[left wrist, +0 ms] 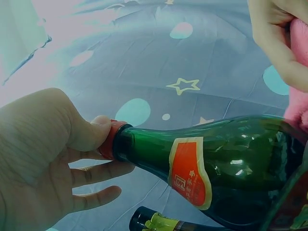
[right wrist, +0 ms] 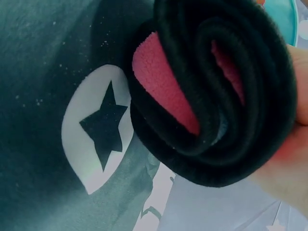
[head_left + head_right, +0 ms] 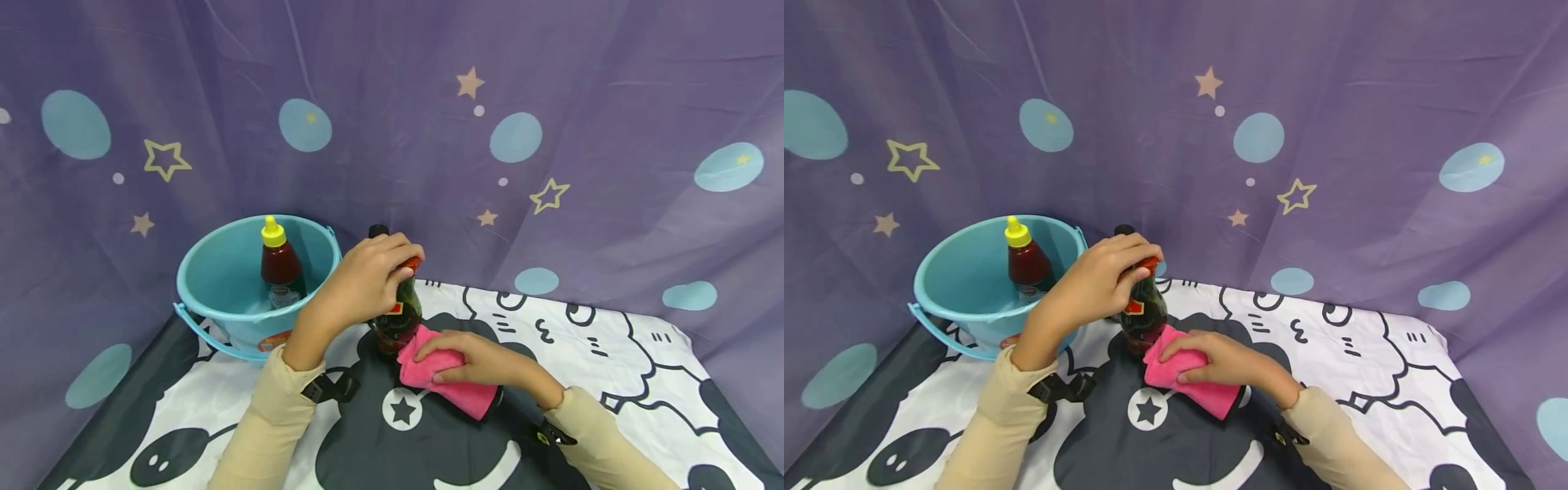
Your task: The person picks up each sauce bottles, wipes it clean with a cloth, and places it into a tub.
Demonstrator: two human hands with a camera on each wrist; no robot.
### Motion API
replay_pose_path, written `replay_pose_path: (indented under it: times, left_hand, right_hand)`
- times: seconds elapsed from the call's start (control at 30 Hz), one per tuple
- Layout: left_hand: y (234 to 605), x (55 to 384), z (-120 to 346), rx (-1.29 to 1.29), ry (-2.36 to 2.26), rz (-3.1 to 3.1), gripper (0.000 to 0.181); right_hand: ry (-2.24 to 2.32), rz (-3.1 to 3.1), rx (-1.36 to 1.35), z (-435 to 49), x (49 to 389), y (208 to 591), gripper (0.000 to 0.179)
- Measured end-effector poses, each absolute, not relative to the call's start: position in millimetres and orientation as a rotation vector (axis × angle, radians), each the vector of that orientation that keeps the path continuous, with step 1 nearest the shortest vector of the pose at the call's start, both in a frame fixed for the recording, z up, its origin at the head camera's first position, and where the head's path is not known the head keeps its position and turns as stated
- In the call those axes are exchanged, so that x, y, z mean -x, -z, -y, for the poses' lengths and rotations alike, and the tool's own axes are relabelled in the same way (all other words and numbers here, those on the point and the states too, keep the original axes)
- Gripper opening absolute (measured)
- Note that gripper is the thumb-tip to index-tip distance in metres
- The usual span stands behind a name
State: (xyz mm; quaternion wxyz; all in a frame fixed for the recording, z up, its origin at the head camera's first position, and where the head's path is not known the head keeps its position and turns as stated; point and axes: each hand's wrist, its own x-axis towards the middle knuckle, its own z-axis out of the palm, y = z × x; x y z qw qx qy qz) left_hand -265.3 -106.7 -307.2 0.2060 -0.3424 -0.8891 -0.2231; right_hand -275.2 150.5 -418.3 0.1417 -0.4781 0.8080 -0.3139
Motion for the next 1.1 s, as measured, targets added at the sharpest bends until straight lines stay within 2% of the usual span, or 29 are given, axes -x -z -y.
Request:
replay_pose_path:
  times: [0.2,0.6,0.9,1.1]
  left_hand:
    - [305,264,106,0.953,0.617,2.487,0.019]
    - [301,261,112,0.932,0.63,2.539,0.036]
    - [303,263,111,0.887,0.633,2.463,0.03]
    - [304,262,110,0.877,0.664,2.474,0.029]
  right_hand:
    - [0.85,-2.311,1.337,-149,277,416,0.034]
    - [0.801,-2.317,1.213,-148,277,419,0.033]
    - [0.8,-2.339,1.282,-151,274,417,0.035]
    - [0.831,-2.39,1.29,-161,276,401,0.036]
